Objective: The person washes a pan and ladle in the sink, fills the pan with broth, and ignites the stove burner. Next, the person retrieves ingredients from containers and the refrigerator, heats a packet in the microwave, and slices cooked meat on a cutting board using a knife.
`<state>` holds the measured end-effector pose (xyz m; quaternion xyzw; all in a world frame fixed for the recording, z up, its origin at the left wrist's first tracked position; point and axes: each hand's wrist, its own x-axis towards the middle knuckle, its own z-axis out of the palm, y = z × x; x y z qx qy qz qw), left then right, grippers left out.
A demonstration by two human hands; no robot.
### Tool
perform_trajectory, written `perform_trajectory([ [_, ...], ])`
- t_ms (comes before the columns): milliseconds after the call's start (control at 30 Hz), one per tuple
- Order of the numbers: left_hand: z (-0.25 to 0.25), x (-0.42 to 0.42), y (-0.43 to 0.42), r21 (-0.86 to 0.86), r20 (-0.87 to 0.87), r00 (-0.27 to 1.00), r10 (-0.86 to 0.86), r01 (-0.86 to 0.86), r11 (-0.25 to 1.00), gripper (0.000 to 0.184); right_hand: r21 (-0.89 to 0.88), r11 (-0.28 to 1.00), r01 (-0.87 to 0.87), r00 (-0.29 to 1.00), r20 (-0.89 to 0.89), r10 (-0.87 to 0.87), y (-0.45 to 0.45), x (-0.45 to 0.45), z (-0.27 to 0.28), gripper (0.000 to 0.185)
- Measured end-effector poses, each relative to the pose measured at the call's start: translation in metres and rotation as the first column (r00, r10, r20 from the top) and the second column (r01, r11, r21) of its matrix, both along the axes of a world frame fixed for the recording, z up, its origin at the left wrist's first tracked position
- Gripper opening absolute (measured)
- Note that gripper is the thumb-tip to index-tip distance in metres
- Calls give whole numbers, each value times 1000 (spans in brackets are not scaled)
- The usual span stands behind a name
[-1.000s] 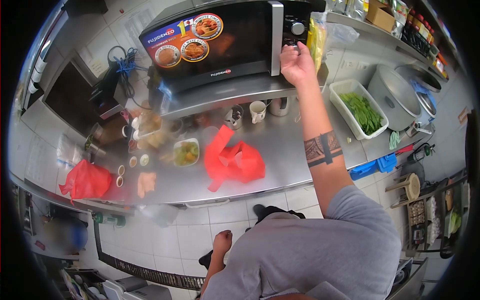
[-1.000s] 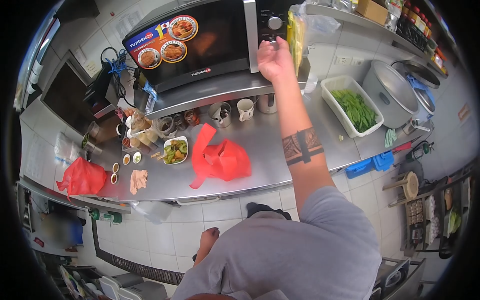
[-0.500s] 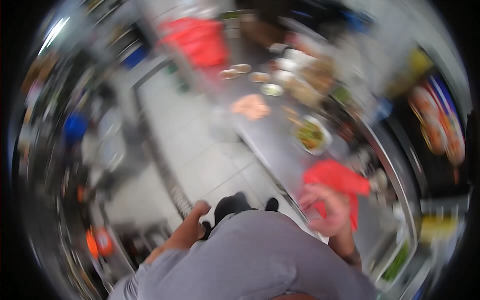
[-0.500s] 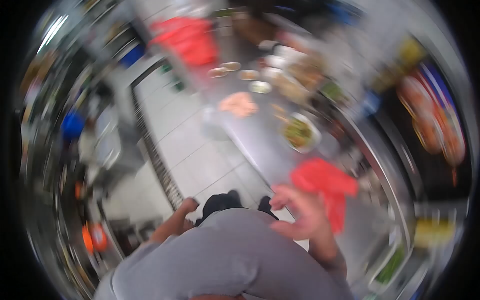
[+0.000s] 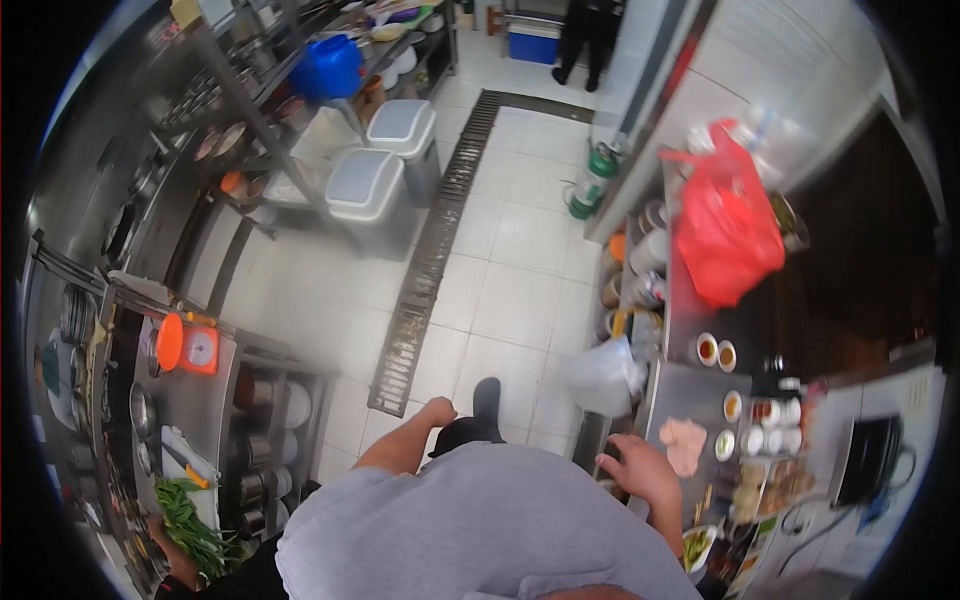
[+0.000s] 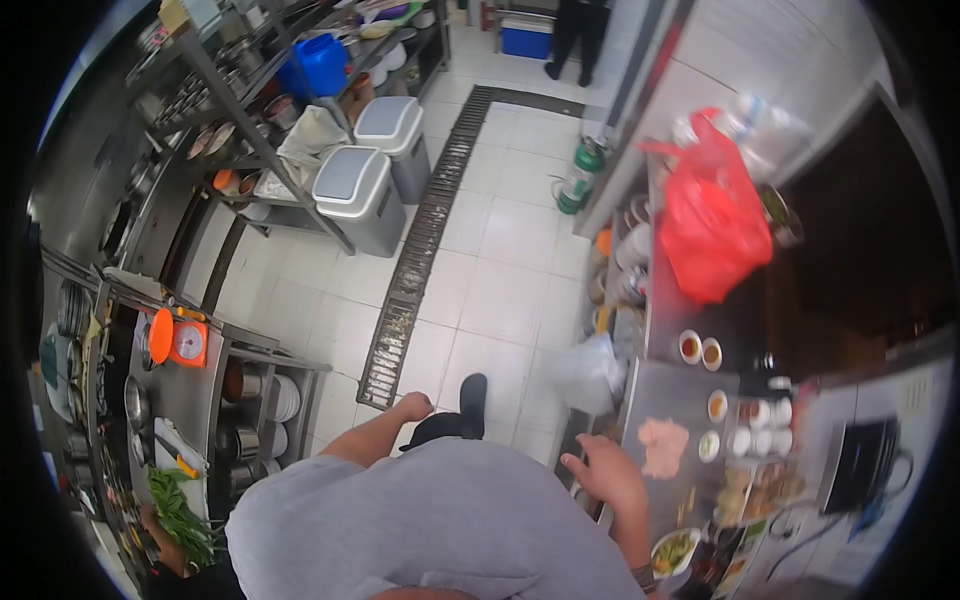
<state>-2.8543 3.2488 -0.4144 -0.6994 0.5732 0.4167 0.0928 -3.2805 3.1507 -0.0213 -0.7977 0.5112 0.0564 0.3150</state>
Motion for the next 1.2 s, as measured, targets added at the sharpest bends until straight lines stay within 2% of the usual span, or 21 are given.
perform_trajectory([
  [67, -2, 54, -52, 7, 35, 996, -83, 83, 997, 40, 72, 997, 12, 1000, 27, -14, -67, 35, 6, 46],
  [167, 2, 129, -132, -25, 120, 993, -9, 12, 1000, 39, 159, 985, 69, 997, 8, -71, -146, 63, -4, 43],
  [267, 14, 182, -226, 80, 247, 968, 47, -68, 994, 39, 154, 986, 70, 997, -36, -66, -225, 85, -29, 39],
  [333, 16, 200, -296, -54, 133, 940, 313, -309, 950, 39, 194, 981, -3, 994, -107, 25, -285, 101, -52, 37],
  [367, 15, 211, -330, -54, 143, 937, 317, -313, 948, 39, 219, 975, -41, 988, -139, 73, -319, 116, -56, 37],
  [433, 12, 226, -398, -186, 92, 995, 45, -27, 982, 40, 241, 967, -81, 982, -149, 119, -398, 145, -72, 36],
  [467, 18, 229, -426, -178, 99, 994, 53, -35, 983, 40, 261, 958, -115, 973, -166, 162, -441, 160, -81, 35],
  [533, 50, 231, -475, -205, -97, 939, 329, -343, 917, 40, 184, 967, -179, 973, -111, 201, -537, 194, -98, 35],
  [567, 61, 237, -494, -258, -59, 962, 265, -271, 927, 42, 133, 976, -174, 981, -62, 184, -586, 218, -97, 35],
  [600, 27, 252, -508, -147, -51, 882, 468, -470, 870, 37, 67, 972, -227, 974, -2, 228, -636, 240, -101, 36],
  [700, 55, 268, -545, -160, 11, 875, 484, -477, 864, 35, -85, 925, -370, 925, 64, 376, -772, 324, -42, 31],
  [767, 60, 284, -567, -153, 93, 703, 705, -689, 708, 31, -182, 881, -437, 880, 115, 461, -854, 374, -15, 29],
  [800, 101, 288, -587, -68, 158, 750, 643, -641, 764, 43, -173, 869, -464, 869, 99, 484, -892, 399, -3, 29],
  [833, 74, 304, -587, -52, 169, 736, 655, -657, 752, 41, -137, 883, -450, 864, 182, 468, -928, 425, 6, 29],
  [900, 94, 311, -625, -8, 259, 657, 708, -731, 682, 40, 25, 921, -390, 870, 337, 359, -995, 477, 18, 28],
  [1000, 90, 332, -689, 32, 332, 460, 823, -878, 477, 40, -14, 946, -323, 915, 250, 316, -1091, 526, -40, 27],
  [1033, 62, 342, -708, 37, 322, 458, 829, -881, 472, 40, -76, 937, -342, 918, 185, 350, -1121, 534, -73, 27],
  [1067, 14, 351, -723, -61, 390, 520, 760, -809, 585, 39, -62, 936, -347, 928, 123, 352, -1150, 529, -115, 29],
  [1133, -14, 405, -795, 110, 295, 719, 629, -680, 725, 36, 30, 928, -372, 925, -72, 373, -1194, 530, -167, 31],
  [1167, -12, 434, -846, 365, 79, 808, 583, -568, 737, 34, 127, 912, -390, 888, -210, 409, -1207, 521, -177, 32],
  [1200, 25, 456, -904, 407, 10, 704, 710, -651, 641, 33, 251, 884, -395, 868, -212, 448, -1225, 516, -182, 38],
])
